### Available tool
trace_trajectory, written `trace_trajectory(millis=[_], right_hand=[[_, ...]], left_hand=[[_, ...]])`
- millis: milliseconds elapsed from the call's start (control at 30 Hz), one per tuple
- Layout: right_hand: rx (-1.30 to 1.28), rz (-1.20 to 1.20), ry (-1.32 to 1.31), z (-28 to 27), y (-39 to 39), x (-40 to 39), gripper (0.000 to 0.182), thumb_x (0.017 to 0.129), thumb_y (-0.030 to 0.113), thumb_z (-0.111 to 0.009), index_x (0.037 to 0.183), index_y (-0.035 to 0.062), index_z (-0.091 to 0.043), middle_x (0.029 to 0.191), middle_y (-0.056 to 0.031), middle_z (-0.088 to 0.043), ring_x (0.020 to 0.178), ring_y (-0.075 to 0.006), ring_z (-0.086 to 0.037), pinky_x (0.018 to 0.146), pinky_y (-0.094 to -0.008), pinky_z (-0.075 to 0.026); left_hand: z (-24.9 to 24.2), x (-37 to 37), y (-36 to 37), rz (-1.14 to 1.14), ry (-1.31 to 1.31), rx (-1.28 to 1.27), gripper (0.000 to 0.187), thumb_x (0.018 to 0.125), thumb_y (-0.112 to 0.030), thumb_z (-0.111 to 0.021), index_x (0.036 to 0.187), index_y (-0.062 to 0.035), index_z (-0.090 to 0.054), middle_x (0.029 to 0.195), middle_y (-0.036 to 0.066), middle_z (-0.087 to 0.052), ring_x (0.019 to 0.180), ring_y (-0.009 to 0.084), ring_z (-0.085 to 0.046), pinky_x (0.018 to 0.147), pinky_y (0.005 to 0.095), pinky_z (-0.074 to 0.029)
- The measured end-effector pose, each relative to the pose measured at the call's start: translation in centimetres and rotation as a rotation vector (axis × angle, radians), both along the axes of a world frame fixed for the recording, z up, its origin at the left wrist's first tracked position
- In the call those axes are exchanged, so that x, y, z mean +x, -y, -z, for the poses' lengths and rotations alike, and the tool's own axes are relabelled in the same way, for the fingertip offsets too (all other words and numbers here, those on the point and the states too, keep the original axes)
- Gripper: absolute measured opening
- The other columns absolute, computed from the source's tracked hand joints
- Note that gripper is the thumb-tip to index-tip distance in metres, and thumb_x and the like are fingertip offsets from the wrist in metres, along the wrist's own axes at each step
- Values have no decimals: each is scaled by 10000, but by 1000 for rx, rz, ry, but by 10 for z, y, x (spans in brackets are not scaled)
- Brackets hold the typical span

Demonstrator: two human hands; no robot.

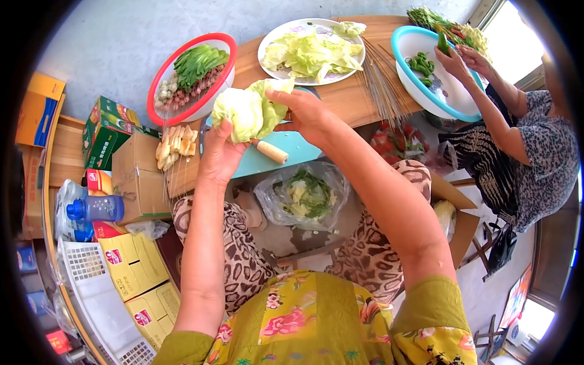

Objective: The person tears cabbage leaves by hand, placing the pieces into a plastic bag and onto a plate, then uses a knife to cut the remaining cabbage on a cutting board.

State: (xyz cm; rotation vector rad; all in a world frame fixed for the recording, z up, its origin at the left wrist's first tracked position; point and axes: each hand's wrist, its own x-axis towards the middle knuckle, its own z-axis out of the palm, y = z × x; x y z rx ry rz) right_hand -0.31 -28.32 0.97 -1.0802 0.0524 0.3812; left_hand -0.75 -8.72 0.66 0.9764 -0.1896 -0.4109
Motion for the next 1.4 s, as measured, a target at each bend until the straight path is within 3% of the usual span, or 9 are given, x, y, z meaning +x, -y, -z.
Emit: trace_trajectory(millis=[167, 500, 767, 1033, 1100, 1200, 1233, 1300, 1400], right_hand=[[89, 212, -143, 4, -1, 1, 277, 912, 163, -553, 1158, 37, -540, 1097, -81, -617, 957, -188, -620, 828, -359, -527], [86, 216, 6, 3, -4, -10, 271, 926, 141, -520, 1171, 24, -532, 1141, -97, -600, 989, -199, -612, 858, -363, -513], [368, 370, -184, 18, -32, -17, 260, 942, 131, -499, 1175, 16, -488, 1155, -106, -573, 1024, -237, -596, 879, -425, -514], [354, 270, -212, 30, -36, -16, 286, 917, 166, -563, 1157, 23, -504, 1125, -110, -576, 1015, -243, -583, 813, -401, -531], [-26, 318, -196, 25, -24, -10, 335, 884, 218, -623, 1148, 43, -514, 1146, -116, -570, 1052, -222, -553, 812, -390, -518], [-623, 557, 376, 20, -7, 0, 542, 816, 261, -695, 1254, 23, -481, 1256, -140, -521, 1175, -272, -490, 962, -423, -430], [-625, 553, 378, 14, -6, -1, 542, 816, 261, -695, 1254, 23, -481, 1256, -140, -521, 1175, -272, -490, 962, -423, -430], [-1154, 358, 1013, 0, -4, -5, 668, 756, 294, -732, 1295, 13, -455, 1274, -149, -506, 1261, -321, -418, 1048, -439, -341], [-1320, 147, 1051, 10, -17, -14, 709, 708, 324, -756, 1283, 27, -467, 1278, -153, -499, 1298, -338, -370, 1086, -463, -272]], left_hand=[[3, 3, 0, -40, -50, -76, 763, 739, -370, -779, 1325, -103, -370, 1277, 60, -487, 1151, 214, -506, 875, 393, -475], [15, 12, -1, -161, -28, -7, 647, 791, -228, -746, 1296, -71, -373, 1263, 89, -489, 1144, 215, -511, 915, 395, -465], [19, 11, 7, -632, 64, -120, 504, 830, -109, -678, 1251, -41, -409, 1201, 92, -523, 1092, 218, -542, 904, 384, -479], [17, 12, -3, -607, 23, -175, 486, 822, -97, -680, 1239, -57, -435, 1222, 87, -502, 1112, 205, -520, 922, 378, -466], [15, 13, -2, -660, 96, -59, 502, 809, -89, -693, 1240, -50, -440, 1219, 87, -506, 1112, 198, -518, 931, 366, -459], [20, 13, -3, -716, 287, 219, 578, 774, -76, -728, 1261, -28, -420, 1219, 85, -502, 1107, 181, -511, 944, 332, -442], [19, 13, -3, -708, 281, 251, 603, 760, -73, -741, 1264, -19, -415, 1218, 86, -500, 1102, 174, -509, 947, 322, -436], [17, 11, 1, -680, 285, 264, 624, 746, -81, -758, 1262, -6, -415, 1213, 87, -501, 1094, 167, -510, 941, 314, -439], [15, 6, 8, -621, 266, 215, 579, 774, -71, -738, 1253, -18, -416, 1207, 84, -506, 1110, 172, -502, 958, 319, -427]])
